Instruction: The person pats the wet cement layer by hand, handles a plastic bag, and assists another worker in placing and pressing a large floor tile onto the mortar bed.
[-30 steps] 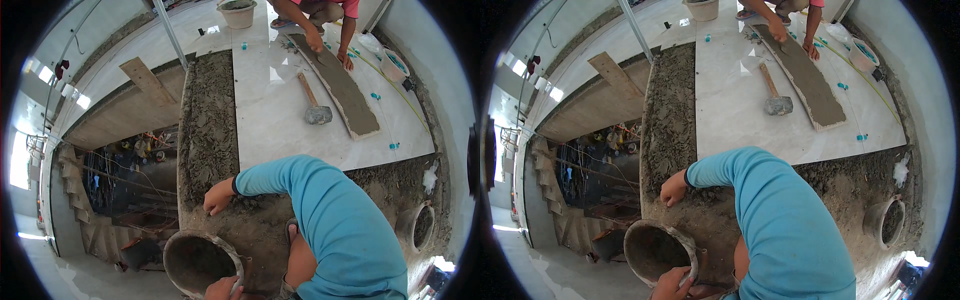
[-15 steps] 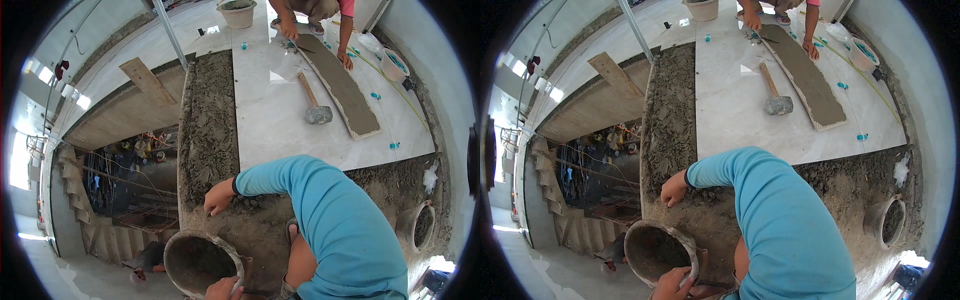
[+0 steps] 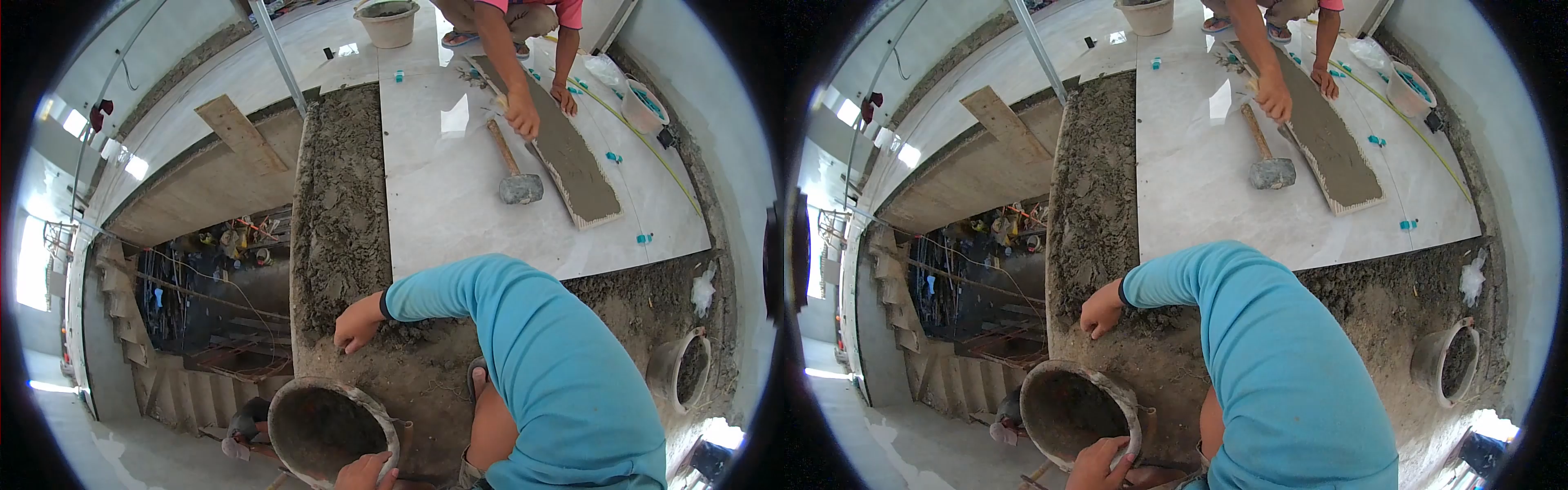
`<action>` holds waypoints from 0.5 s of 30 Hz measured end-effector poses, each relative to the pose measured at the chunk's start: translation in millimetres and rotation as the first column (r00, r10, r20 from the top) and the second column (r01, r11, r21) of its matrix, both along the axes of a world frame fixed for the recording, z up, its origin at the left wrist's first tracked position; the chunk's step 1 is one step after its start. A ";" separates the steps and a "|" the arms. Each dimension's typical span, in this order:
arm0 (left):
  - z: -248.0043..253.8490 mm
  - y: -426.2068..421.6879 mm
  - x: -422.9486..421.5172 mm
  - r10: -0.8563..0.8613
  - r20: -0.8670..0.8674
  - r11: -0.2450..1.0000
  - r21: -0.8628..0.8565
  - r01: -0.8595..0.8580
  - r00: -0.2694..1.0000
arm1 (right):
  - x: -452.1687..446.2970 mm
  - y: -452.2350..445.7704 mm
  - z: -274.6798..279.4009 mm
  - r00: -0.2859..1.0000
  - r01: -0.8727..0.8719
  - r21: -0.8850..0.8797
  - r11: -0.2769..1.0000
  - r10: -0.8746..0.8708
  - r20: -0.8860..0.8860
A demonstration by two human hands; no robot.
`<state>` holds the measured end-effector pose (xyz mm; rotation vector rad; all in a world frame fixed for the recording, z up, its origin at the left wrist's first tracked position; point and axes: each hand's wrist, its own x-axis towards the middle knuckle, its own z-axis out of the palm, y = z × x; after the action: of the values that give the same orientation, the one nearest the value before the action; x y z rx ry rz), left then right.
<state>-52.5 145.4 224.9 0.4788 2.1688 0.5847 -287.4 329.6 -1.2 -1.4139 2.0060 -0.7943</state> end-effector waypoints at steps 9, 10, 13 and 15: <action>1.0 0.3 -1.9 -0.007 0.030 0.999 -0.033 0.008 1.000 | 3.2 3.3 11.3 1.000 0.023 -0.010 1.000 -0.023 0.006; 4.0 0.6 -2.4 -0.001 0.037 1.000 -0.022 0.002 0.999 | 2.2 2.0 10.2 1.000 0.007 -0.001 1.000 -0.007 -0.004; 12.2 4.3 -5.5 0.047 0.046 0.999 -0.019 -0.046 0.998 | -0.9 2.8 11.8 0.999 -0.016 -0.015 1.000 0.016 -0.033; 15.6 4.5 -6.4 0.078 0.058 0.997 -0.025 -0.077 0.995 | 0.8 4.8 14.9 0.999 -0.015 -0.037 0.999 0.013 -0.042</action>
<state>-58.9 149.9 240.5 0.3622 2.1435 0.6077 -286.7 334.3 13.7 -1.4751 2.0200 -0.8066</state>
